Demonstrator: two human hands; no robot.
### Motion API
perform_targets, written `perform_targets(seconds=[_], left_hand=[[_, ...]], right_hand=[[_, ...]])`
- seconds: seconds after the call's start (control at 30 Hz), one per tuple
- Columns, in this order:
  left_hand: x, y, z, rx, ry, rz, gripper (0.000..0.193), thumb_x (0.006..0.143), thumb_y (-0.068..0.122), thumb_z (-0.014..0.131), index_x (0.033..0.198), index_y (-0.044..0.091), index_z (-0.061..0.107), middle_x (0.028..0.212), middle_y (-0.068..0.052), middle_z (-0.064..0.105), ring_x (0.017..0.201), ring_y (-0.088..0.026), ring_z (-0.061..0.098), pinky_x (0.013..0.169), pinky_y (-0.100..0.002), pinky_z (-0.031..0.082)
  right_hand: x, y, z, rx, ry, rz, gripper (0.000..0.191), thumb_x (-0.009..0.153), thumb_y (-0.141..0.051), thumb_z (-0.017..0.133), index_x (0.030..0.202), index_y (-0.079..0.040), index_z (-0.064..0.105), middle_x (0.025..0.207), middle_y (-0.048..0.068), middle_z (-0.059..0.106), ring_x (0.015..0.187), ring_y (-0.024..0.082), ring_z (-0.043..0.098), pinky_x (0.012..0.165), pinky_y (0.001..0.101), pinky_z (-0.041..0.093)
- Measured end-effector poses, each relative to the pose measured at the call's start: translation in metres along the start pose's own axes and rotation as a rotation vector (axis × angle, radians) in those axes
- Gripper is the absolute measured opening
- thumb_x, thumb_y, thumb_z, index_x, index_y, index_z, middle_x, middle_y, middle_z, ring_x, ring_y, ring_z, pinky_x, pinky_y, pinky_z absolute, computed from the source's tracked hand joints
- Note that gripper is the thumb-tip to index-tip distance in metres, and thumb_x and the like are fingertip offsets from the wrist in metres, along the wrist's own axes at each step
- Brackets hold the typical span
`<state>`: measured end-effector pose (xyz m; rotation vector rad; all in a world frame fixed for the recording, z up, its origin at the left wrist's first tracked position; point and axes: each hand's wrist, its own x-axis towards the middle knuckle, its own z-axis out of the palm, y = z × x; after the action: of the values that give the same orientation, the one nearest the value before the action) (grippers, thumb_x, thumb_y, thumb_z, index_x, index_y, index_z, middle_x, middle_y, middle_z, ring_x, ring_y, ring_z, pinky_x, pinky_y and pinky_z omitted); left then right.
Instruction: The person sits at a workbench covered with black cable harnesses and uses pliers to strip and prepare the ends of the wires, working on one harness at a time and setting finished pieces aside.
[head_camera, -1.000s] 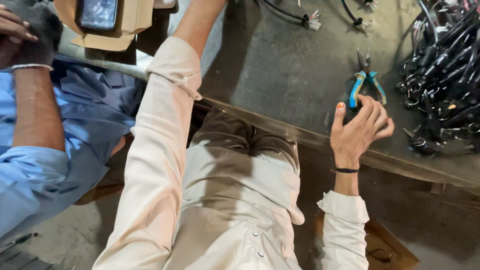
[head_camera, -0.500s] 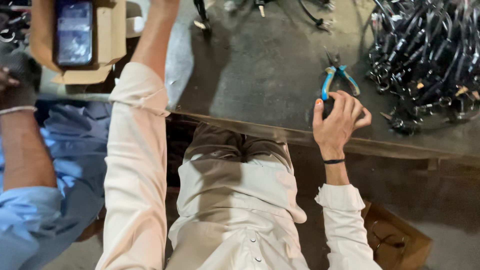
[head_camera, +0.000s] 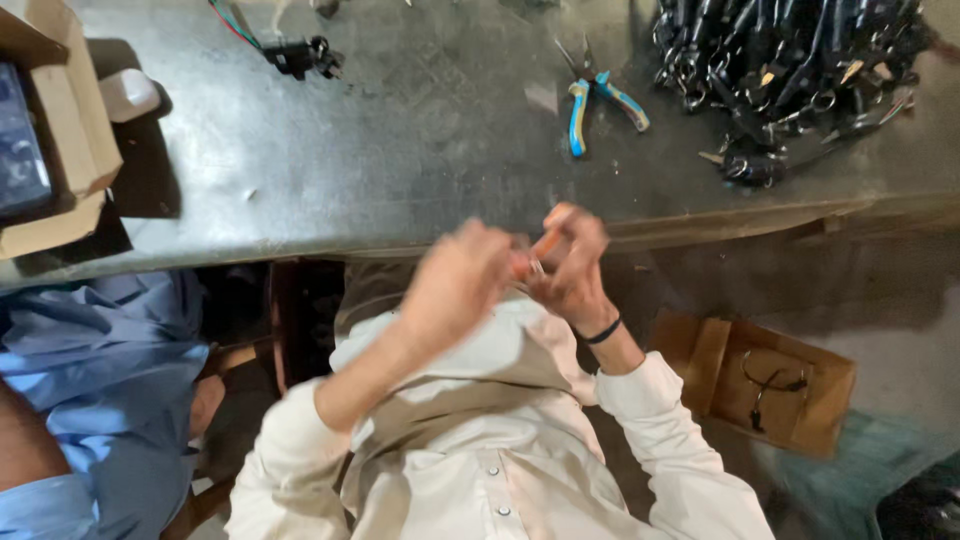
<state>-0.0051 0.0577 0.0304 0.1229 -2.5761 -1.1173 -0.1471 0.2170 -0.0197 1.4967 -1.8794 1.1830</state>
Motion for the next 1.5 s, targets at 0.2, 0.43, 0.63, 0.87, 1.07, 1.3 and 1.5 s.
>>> perform_targets(seconds=[0.2, 0.43, 0.63, 0.87, 1.07, 1.3, 1.5], left_hand=[[-0.060, -0.002, -0.014, 0.047, -0.251, -0.081, 0.023, 0.088, 0.007, 0.062, 0.110, 0.010, 0.064, 0.096, -0.018, 0.057, 0.087, -0.040, 0.057, 0.077, -0.051, 0.045], [-0.034, -0.032, -0.069, 0.857, 0.339, 0.067, 0.026, 0.082, 0.006, 0.063, 0.105, 0.017, 0.069, 0.128, -0.020, 0.059, 0.120, -0.035, 0.057, 0.101, -0.056, 0.042], [-0.050, -0.027, -0.007, 0.294, 0.011, 0.435, 0.028, 0.097, 0.026, 0.071, 0.115, 0.004, 0.068, 0.096, -0.005, 0.060, 0.096, -0.022, 0.060, 0.092, -0.039, 0.049], [-0.065, -0.064, -0.002, 0.267, 0.049, 0.294, 0.030, 0.089, 0.019, 0.074, 0.117, 0.011, 0.066, 0.103, -0.004, 0.064, 0.105, -0.025, 0.062, 0.096, -0.042, 0.047], [-0.069, -0.050, -0.019, 0.454, 0.026, 0.459, 0.038, 0.091, 0.019, 0.068, 0.129, 0.015, 0.066, 0.147, -0.009, 0.057, 0.141, -0.025, 0.053, 0.117, -0.043, 0.039], [-0.051, -0.083, -0.082, 0.649, 0.165, 0.051, 0.040, 0.101, 0.010, 0.068, 0.141, 0.012, 0.061, 0.158, -0.006, 0.053, 0.150, -0.023, 0.047, 0.122, -0.041, 0.035], [-0.047, -0.057, -0.085, 0.575, 0.100, 0.072, 0.047, 0.087, 0.022, 0.085, 0.126, 0.009, 0.062, 0.116, -0.011, 0.066, 0.113, -0.029, 0.063, 0.111, -0.047, 0.041]], right_hand=[[0.006, 0.013, -0.053, -0.393, -0.246, 0.232, 0.025, 0.088, 0.001, 0.083, 0.103, -0.015, 0.073, 0.120, 0.010, 0.068, 0.087, 0.023, 0.066, 0.077, 0.0344, 0.054], [0.017, -0.022, -0.056, 0.029, -0.265, 0.179, 0.032, 0.086, -0.003, 0.084, 0.113, -0.010, 0.068, 0.110, 0.008, 0.073, 0.094, 0.029, 0.073, 0.080, 0.0352, 0.059], [-0.001, -0.086, -0.012, 0.330, -0.352, 0.197, 0.030, 0.075, -0.013, 0.091, 0.080, -0.013, 0.062, 0.068, 0.003, 0.061, 0.061, 0.022, 0.061, 0.056, 0.0330, 0.047], [0.005, -0.099, -0.011, 0.491, -0.427, 0.293, 0.029, 0.079, -0.007, 0.085, 0.072, -0.011, 0.057, 0.063, 0.003, 0.057, 0.053, 0.022, 0.053, 0.050, 0.0350, 0.039], [0.017, -0.103, -0.015, 0.308, -0.343, 0.289, 0.027, 0.081, -0.006, 0.083, 0.074, -0.011, 0.057, 0.066, 0.005, 0.055, 0.060, 0.026, 0.053, 0.058, 0.0356, 0.040], [0.027, -0.097, -0.057, 0.394, -0.237, 0.285, 0.031, 0.081, 0.003, 0.084, 0.075, -0.007, 0.055, 0.062, 0.003, 0.054, 0.055, 0.017, 0.050, 0.052, 0.0313, 0.036], [0.033, -0.071, -0.074, 0.815, 0.155, 0.359, 0.026, 0.083, -0.007, 0.080, 0.074, -0.013, 0.056, 0.065, -0.003, 0.052, 0.055, 0.013, 0.047, 0.062, 0.0282, 0.041]])
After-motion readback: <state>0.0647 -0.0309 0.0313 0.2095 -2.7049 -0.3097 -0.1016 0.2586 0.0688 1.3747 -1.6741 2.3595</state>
